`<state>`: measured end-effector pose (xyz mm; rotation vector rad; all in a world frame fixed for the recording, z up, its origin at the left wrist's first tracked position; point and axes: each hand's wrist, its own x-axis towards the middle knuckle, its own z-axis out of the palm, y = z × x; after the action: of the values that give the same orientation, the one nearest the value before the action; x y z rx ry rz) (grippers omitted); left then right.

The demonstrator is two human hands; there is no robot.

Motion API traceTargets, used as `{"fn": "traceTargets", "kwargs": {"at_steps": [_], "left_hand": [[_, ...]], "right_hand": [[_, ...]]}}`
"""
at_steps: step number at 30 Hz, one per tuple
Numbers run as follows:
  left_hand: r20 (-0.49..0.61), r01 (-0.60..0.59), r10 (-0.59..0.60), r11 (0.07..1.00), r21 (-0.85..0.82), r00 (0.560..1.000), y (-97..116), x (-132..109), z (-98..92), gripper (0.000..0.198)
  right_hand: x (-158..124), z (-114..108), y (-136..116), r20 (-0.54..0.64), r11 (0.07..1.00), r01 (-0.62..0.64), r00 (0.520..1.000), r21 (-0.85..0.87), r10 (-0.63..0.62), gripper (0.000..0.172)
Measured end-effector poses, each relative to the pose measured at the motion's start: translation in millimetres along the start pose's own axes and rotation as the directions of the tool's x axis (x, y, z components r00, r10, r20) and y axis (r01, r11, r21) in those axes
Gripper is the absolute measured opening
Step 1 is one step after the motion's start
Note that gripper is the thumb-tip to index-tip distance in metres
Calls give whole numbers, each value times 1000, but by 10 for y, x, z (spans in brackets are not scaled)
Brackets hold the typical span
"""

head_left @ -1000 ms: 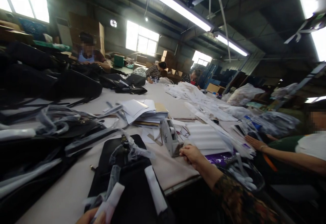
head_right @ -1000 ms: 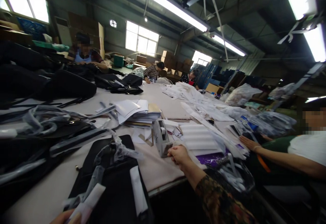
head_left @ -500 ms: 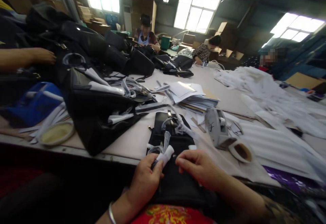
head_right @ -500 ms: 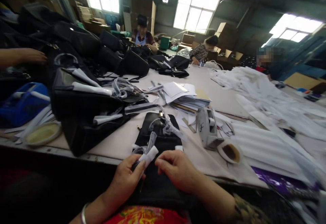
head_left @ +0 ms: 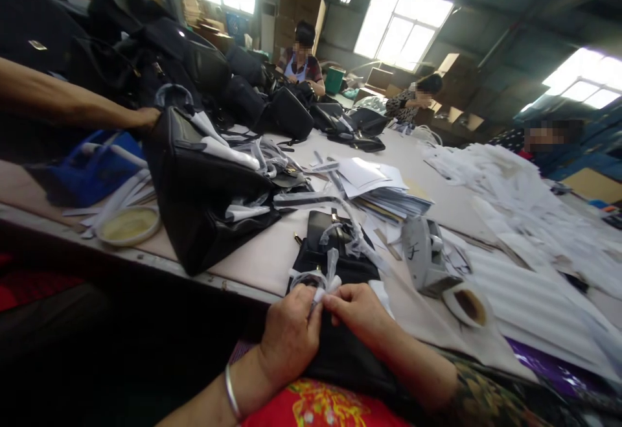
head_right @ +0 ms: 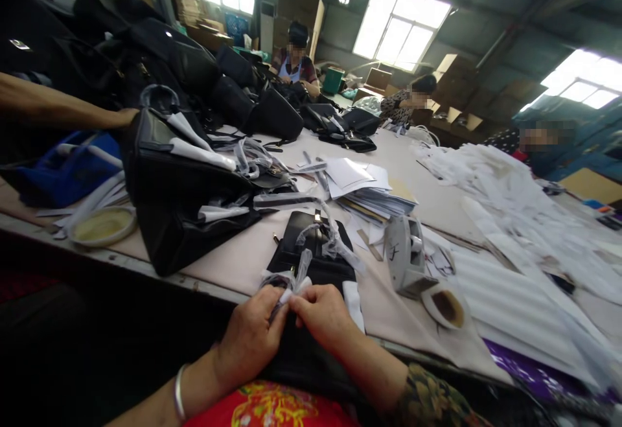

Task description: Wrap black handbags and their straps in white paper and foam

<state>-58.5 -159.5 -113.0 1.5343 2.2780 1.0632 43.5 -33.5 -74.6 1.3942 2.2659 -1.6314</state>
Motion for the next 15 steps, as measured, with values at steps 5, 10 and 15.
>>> {"fn": "traceTargets", "kwargs": {"at_steps": [5,10,15], "left_hand": [[-7,-75,76,992,105,997,29,-11,13,19],[-23,-89,93,987,137,995,24,7,38,18],[-66,-98,109,985,144,992,-4,10,42,15]], "right_hand": [[63,94,66,23,974,-167,986,155,166,40],[35,60,47,37,964,-189,982,185,185,39],[-114,-39,-5,112,957,-172,982,234,149,25]]}}
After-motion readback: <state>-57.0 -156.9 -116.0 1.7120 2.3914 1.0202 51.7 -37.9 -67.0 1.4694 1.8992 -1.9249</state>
